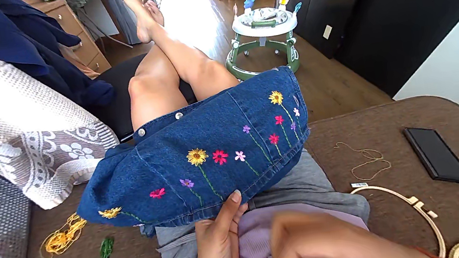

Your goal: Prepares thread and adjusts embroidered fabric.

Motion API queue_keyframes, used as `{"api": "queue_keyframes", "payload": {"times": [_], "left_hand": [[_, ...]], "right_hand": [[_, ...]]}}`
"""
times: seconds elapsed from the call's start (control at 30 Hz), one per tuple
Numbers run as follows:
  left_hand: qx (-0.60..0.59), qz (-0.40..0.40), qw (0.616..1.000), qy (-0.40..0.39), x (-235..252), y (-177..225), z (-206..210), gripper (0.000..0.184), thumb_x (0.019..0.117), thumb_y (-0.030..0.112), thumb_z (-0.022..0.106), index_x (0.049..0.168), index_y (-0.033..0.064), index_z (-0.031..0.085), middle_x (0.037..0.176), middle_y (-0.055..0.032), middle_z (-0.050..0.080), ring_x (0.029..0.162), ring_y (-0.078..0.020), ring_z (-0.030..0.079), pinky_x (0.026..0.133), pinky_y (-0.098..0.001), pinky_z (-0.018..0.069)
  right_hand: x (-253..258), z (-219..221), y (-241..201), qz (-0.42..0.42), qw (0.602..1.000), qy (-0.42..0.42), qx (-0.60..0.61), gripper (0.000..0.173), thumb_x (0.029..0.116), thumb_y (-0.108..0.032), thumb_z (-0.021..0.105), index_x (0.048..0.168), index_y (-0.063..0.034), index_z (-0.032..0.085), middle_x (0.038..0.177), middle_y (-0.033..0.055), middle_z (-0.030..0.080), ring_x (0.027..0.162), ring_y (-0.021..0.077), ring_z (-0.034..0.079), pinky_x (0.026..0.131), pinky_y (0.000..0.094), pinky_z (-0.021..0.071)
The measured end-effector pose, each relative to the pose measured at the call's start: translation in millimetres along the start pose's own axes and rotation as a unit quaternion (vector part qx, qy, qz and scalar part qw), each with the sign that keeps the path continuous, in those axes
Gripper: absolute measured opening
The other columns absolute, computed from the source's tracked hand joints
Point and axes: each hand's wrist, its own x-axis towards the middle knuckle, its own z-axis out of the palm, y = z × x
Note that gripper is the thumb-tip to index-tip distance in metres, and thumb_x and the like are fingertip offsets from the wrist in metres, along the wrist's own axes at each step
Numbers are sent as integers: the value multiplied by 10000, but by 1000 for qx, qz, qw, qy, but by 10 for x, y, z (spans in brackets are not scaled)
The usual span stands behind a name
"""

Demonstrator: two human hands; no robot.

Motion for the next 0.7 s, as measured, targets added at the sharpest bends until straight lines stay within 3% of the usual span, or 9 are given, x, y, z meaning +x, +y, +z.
{"api": "queue_keyframes", "payload": {"times": [0.1,0.27,0.37,0.43,0.7], "left_hand": [[31,43,999,0,-14,-7,19,258,832,-141,670,1070,-63,605,901,-152,747,758,-201,753,737,-345,652],[87,134,987,-16,17,-65,-25,316,800,-83,739,1096,-48,632,963,-137,747,909,-201,748,858,-375,627],[87,137,987,-16,33,-69,-39,300,807,-81,725,1088,-45,627,959,-139,745,905,-205,748,854,-377,627],[84,130,988,-12,29,-82,-47,273,814,-97,700,1074,-45,633,946,-134,746,888,-191,746,837,-360,627],[70,106,992,-18,19,-74,-36,253,820,-87,695,1058,-27,634,918,-119,741,835,-171,740,787,-329,625]], "right_hand": [[-42,-75,727,124,987,26,-104,154,990,-159,596,978,-40,693,928,65,613,844,96,586,746,240,492],[98,2,944,225,962,152,-17,140,997,-149,574,996,-64,686,842,-47,627,716,-16,570,663,165,488],[228,78,969,215,949,201,117,66,999,-97,593,983,-90,657,766,-82,636,595,-27,559,541,143,470],[273,118,999,190,939,227,177,82,994,-37,585,977,-85,650,749,-68,653,574,-15,567,520,145,474],[269,237,1063,84,940,295,148,164,966,17,582,906,-96,685,707,-84,652,583,-34,575,544,131,491]]}}
